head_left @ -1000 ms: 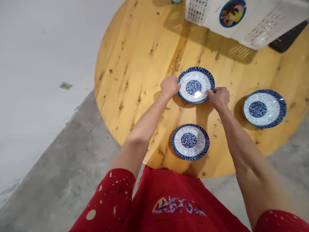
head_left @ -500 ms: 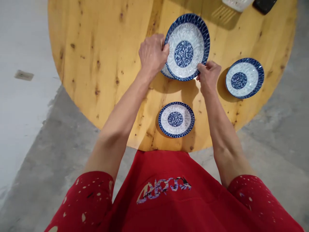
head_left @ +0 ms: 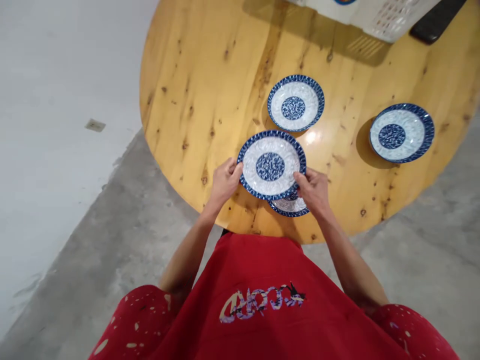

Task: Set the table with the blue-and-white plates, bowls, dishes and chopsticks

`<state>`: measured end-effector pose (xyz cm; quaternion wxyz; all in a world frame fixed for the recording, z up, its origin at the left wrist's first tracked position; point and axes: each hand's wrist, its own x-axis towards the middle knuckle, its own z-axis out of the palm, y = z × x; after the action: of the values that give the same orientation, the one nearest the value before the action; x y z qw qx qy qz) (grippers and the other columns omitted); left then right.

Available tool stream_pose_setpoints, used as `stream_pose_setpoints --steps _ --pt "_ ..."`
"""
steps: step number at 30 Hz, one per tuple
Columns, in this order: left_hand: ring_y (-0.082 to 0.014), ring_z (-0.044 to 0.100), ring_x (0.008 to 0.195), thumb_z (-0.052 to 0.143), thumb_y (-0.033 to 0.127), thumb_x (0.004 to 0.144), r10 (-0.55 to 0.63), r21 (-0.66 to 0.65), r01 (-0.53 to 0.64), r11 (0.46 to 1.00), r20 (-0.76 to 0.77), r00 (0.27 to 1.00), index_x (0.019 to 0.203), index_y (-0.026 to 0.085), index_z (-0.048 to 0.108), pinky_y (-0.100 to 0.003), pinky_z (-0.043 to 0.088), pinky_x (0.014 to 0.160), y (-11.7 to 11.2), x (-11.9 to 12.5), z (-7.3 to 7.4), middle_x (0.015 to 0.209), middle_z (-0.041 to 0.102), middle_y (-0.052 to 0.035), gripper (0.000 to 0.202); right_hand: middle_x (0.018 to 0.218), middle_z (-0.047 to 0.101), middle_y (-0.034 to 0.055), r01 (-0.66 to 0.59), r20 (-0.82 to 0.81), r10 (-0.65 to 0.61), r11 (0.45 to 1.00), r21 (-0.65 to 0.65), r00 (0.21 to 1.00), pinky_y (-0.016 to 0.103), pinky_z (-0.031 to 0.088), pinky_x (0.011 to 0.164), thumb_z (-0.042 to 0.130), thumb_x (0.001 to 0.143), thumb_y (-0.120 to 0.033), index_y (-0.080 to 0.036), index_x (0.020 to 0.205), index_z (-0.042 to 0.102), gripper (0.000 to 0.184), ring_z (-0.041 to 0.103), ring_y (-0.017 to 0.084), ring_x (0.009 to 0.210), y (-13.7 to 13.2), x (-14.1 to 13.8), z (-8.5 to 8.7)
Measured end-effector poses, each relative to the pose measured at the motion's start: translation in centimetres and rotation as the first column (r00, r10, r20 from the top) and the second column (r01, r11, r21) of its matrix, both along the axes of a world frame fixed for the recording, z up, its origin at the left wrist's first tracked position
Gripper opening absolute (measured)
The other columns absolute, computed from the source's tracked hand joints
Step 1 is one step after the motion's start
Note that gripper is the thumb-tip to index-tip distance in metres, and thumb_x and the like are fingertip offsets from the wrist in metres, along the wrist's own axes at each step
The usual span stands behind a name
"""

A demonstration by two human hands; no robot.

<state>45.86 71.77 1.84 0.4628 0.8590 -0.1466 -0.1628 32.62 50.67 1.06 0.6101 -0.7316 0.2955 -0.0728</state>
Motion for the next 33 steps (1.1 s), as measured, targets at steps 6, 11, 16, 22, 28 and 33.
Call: stream_pose_setpoints --steps 6,11,16,22,28,33 --pt "-0.0107 0.036 0.060 0.045 0.041 0.090 -0.031 0.080 0.041 0.996 -0.130 0.991 0.064 0.021 0.036 -0.024 0.029 0.057 8.9 -2.1 0.1 0.061 0.034 0.0040 0.034 0.050 0.034 -0.0053 0.044 -0.126 -0.040 0.999 0.026 0.991 0.023 0.025 0.045 0.057 0.081 -0.046 -0.023 0.059 0.038 0.038 0.034 0.010 0.048 9.6 -2.4 -1.0" --pt "-0.0106 0.035 0.060 0.046 0.042 0.090 -0.116 0.087 0.129 0.988 -0.140 0.983 0.064 0.020 0.040 -0.023 0.029 0.057 17.0 -0.1 -0.2 0.061 0.032 0.0049 0.034 0.052 0.043 -0.0033 0.156 -0.148 -0.133 0.976 0.153 0.980 0.024 0.027 0.043 0.055 0.079 -0.050 -0.020 0.063 0.048 0.035 0.037 0.010 0.047 19.8 -2.2 -1.9" --pt "-0.0108 0.038 0.062 0.046 0.044 0.092 -0.222 0.104 0.229 0.968 -0.076 0.972 0.065 0.020 0.045 -0.023 0.030 0.060 24.4 3.2 -0.4 0.061 0.037 0.0051 0.036 0.048 0.043 -0.0052 0.325 -0.156 -0.291 0.902 0.285 0.944 0.024 0.024 0.037 0.058 0.074 -0.054 -0.020 0.065 0.052 0.036 0.035 0.009 0.036 30.1 -0.8 -2.8" --pt "-0.0116 0.038 0.063 0.045 0.044 0.090 -0.247 0.070 0.251 0.965 -0.062 0.967 0.066 0.020 0.047 -0.023 0.031 0.061 27.8 5.7 0.1 0.063 0.038 0.0045 0.034 0.045 0.043 -0.0052 0.390 -0.112 -0.373 0.880 0.270 0.921 0.023 0.024 0.035 0.060 0.073 -0.053 -0.019 0.061 0.051 0.037 0.036 0.008 0.034 34.7 1.3 -2.2" --pt "-0.0118 0.036 0.063 0.044 0.039 0.087 -0.254 0.029 0.257 0.966 -0.087 0.963 0.067 0.020 0.044 -0.023 0.031 0.059 26.4 7.7 0.2 0.065 0.038 0.0042 0.027 0.047 0.043 -0.0058 0.416 -0.094 -0.405 0.875 0.247 0.909 0.022 0.025 0.035 0.060 0.073 -0.054 -0.020 0.062 0.050 0.037 0.037 0.008 0.034 33.4 3.5 -2.3" --pt "-0.0117 0.036 0.061 0.045 0.037 0.085 -0.272 0.056 0.279 0.959 -0.106 0.957 0.065 0.021 0.042 -0.022 0.031 0.057 24.5 10.9 -0.2 0.063 0.038 0.0045 0.026 0.051 0.043 -0.0050 0.425 -0.109 -0.411 0.867 0.260 0.905 0.023 0.027 0.036 0.057 0.073 -0.054 -0.020 0.064 0.052 0.036 0.036 0.008 0.037 31.8 6.5 -3.5"
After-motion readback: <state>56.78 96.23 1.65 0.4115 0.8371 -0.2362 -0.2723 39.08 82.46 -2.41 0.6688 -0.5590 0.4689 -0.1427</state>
